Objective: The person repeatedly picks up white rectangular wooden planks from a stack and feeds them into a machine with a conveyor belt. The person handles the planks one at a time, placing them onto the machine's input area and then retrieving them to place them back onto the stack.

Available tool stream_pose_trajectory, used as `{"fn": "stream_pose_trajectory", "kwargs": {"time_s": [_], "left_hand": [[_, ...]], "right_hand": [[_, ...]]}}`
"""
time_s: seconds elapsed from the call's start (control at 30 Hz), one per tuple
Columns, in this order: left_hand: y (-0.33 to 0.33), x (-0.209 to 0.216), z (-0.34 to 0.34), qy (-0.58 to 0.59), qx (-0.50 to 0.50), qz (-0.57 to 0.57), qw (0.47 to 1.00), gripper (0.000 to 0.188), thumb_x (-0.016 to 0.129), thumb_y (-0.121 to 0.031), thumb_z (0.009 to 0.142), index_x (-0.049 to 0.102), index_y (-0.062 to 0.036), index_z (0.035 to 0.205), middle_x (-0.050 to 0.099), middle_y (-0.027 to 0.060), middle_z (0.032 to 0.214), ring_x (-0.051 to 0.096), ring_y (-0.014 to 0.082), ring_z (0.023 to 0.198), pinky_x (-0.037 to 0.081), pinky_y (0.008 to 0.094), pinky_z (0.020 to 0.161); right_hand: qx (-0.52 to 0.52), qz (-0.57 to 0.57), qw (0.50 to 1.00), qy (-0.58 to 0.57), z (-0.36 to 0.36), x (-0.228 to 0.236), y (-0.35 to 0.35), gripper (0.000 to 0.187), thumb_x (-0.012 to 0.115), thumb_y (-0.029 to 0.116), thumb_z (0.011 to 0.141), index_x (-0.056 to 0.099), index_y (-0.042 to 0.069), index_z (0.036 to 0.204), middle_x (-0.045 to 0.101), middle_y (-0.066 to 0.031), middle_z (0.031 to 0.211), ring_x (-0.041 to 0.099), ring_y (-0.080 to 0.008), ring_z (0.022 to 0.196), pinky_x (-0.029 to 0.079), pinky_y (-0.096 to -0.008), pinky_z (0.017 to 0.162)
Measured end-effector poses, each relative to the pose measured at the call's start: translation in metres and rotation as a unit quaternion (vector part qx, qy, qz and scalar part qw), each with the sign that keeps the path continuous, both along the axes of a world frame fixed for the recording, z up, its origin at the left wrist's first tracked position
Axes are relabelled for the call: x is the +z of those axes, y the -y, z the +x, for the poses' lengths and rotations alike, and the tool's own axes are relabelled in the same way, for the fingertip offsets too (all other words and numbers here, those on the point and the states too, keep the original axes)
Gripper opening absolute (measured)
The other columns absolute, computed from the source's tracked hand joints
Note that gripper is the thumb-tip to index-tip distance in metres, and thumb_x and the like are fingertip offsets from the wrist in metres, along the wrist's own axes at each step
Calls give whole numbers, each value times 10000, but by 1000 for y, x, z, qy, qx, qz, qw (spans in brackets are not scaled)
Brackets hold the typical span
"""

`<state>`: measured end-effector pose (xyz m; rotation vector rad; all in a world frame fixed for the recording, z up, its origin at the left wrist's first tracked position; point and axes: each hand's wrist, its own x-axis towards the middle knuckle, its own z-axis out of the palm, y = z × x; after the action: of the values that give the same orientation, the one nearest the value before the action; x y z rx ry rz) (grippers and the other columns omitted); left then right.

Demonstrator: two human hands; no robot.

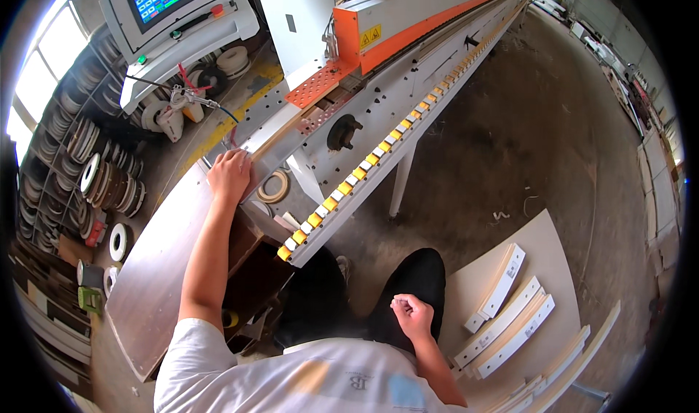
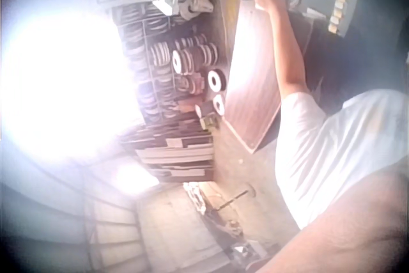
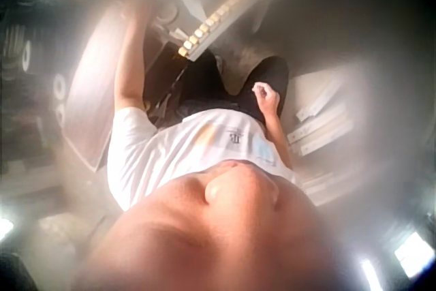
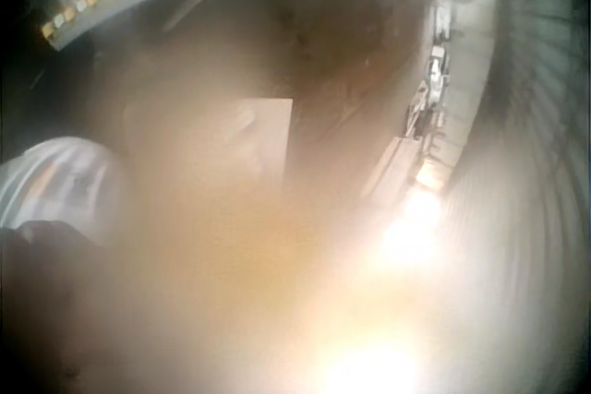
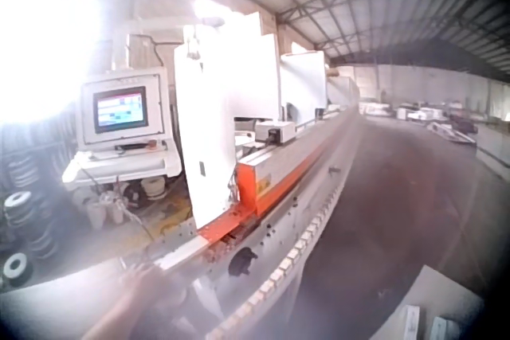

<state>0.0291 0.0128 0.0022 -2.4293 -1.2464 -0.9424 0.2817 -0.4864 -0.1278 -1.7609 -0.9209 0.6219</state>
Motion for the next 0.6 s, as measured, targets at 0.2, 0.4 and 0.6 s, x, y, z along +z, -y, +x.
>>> {"fn": "stream_pose_trajectory", "kwargs": {"time_s": [0.2,0.4,0.6], "left_hand": [[-15,2,42,-9,-3,-8,1000,162,667,-246,936,786,-144,977,783,27,1095,727,287,1009,599,430,818],[-47,-8,106,-31,1,-24,999,191,638,-272,977,796,-166,996,787,11,1118,719,284,1060,599,425,863],[-76,-17,143,-128,39,-31,991,255,600,-304,980,781,-125,959,782,103,1120,729,355,1068,588,495,912]], "right_hand": [[6,-5,1000,23,-1,2,1,149,748,136,1011,763,-12,1020,797,-89,826,774,-109,773,572,-231,666],[-27,10,999,33,0,-6,8,120,821,134,932,788,38,997,777,-58,778,707,-76,654,555,-237,618],[-27,-1,997,79,-2,8,9,197,824,263,951,797,81,1023,780,-67,821,739,-146,664,582,-291,627]]}}
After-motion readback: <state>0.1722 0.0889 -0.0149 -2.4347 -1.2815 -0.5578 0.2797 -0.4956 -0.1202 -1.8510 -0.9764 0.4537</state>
